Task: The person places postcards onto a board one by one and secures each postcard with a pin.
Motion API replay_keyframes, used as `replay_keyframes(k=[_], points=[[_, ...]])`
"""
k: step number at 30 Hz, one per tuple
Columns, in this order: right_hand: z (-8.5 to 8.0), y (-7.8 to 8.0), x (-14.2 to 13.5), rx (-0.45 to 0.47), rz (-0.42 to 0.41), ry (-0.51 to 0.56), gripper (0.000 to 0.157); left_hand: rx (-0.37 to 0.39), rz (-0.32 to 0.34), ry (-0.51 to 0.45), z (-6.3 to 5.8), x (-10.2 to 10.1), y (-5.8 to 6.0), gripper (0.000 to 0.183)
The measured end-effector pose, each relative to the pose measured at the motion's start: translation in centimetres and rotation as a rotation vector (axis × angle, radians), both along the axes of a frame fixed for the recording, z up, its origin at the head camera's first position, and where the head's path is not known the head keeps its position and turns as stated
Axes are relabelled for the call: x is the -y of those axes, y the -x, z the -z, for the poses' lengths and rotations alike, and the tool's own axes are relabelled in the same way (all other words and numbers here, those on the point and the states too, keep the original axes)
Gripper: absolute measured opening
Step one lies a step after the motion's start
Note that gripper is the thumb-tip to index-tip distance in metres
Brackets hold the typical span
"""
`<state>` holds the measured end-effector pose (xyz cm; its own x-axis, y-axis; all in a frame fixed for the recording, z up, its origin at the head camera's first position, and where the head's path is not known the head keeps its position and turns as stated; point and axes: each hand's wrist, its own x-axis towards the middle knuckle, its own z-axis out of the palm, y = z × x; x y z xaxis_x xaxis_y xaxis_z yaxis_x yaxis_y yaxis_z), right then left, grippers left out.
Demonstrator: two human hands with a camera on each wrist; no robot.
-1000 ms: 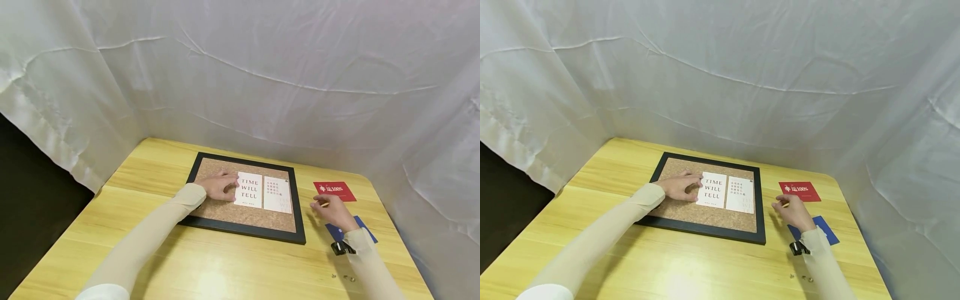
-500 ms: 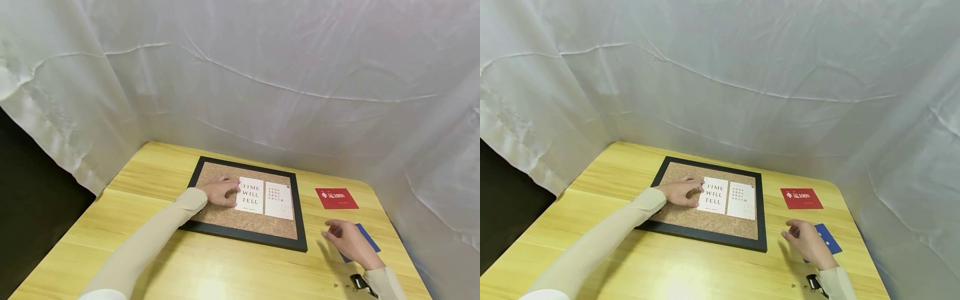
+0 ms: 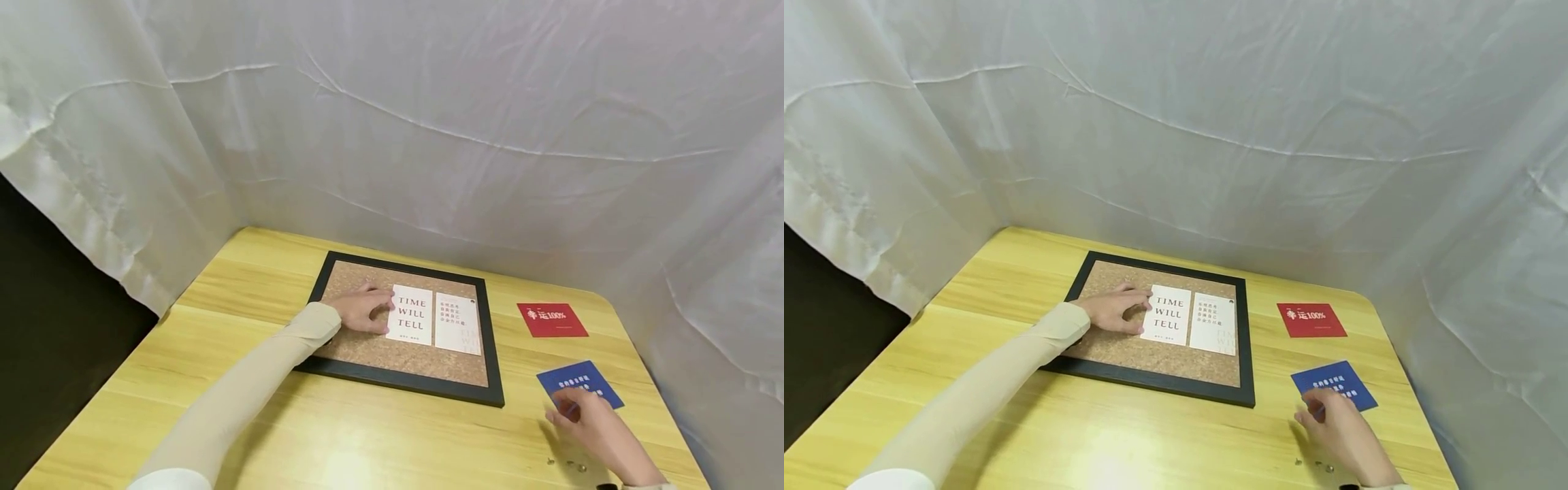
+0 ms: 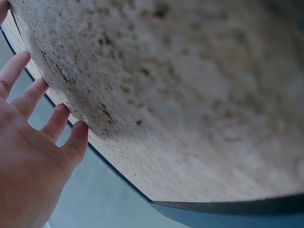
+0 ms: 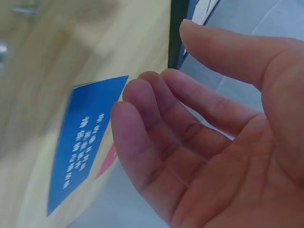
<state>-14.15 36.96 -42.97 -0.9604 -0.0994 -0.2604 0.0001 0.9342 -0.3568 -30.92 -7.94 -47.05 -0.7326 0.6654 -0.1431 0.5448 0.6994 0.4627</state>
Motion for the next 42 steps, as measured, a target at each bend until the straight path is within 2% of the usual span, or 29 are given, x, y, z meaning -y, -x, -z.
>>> replay_keyframes(k=[5,14,19,24,27,29,33,36,42], points=[[0.6,-0.9,-0.7,0.041,0.030,-0.007,0.031,0.004,-0.006,0.012,-0.1,-0.1,0.1,0.045],[1.2,-1.9,-1.7,0.104,0.096,0.006,0.022,-0.001,-0.023,0.025,-0.4,-0.1,0.3,0.046],[1.8,-3.0,-1.8,0.153,0.101,-0.005,0.025,0.000,-0.010,0.016,-0.2,-0.1,0.2,0.047],[2.6,-3.8,-1.5,0.202,0.122,0.038,0.034,0.007,-0.010,0.002,-0.4,-0.1,-0.2,0.046],[2.9,-4.1,-1.4,0.194,0.095,0.055,0.035,0.008,-0.009,0.012,-0.6,-0.1,-0.4,0.046],[3.2,-4.3,-1.5,0.173,0.046,0.064,0.031,0.013,-0.008,0.013,-0.7,-0.1,-0.5,0.046],[3.6,-4.4,-1.6,0.134,0.014,0.076,0.019,0.018,-0.011,-0.002,-0.8,0.0,-0.5,0.045],[3.8,-4.4,-1.3,0.122,0.051,0.078,0.013,0.012,-0.010,-0.010,-0.8,0.1,-0.5,0.045],[3.8,-4.5,-0.7,0.114,0.058,0.068,0.011,0.007,-0.003,-0.003,-0.6,0.1,-0.6,0.045]])
